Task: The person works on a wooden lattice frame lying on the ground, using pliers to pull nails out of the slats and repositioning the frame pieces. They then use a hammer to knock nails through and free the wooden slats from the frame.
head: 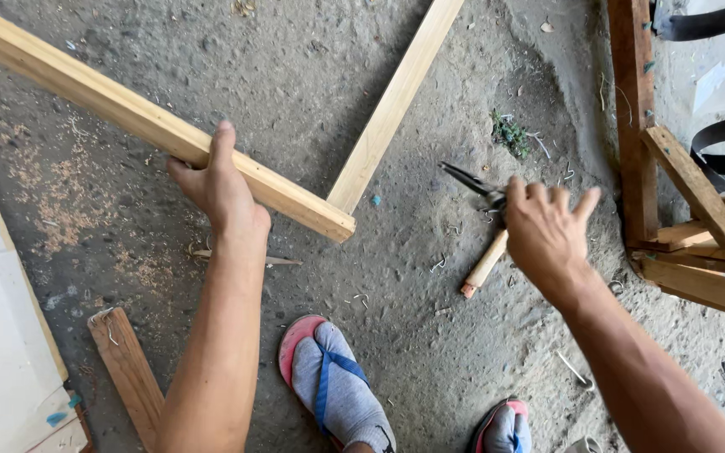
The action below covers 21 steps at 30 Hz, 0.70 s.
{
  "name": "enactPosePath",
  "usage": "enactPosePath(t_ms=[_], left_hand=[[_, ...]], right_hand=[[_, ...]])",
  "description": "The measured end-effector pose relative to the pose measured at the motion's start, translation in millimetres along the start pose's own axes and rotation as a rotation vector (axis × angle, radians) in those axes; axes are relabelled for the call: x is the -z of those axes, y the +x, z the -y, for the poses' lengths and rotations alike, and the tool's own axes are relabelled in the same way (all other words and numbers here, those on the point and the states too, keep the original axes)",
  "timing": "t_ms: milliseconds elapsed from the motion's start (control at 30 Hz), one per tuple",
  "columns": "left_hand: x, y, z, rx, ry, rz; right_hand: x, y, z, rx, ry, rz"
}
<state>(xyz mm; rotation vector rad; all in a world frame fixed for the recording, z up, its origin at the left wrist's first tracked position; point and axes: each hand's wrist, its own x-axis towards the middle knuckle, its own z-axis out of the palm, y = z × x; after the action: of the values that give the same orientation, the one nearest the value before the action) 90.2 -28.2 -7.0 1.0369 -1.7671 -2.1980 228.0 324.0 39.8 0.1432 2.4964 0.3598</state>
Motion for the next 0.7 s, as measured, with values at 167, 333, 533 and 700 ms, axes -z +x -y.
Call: enactPosePath(t_ms=[167, 333, 533, 700], left_hand=[[-14.2, -20.1, -0.8, -0.049, 0.002, 0.022], [-10.1, -19.0, -2.1, 0.103, -0.164, 0.107], [2.0, -21.8, -1.5, 0.074, -0.373, 0.301], [5.4, -22.6, -2.7, 0.072, -0.472, 0.405]], right_hand=[[-25.6, 2.0, -18.6, -0.058, 0.327, 0.076], [-32.8, 0.8, -1.2, -0.039, 0.823, 0.271], [-11.5, -19.2, 20.4, 0.130, 1.024, 0.491], [13.6, -35.1, 47.0, 0.306, 0.949, 0.528]])
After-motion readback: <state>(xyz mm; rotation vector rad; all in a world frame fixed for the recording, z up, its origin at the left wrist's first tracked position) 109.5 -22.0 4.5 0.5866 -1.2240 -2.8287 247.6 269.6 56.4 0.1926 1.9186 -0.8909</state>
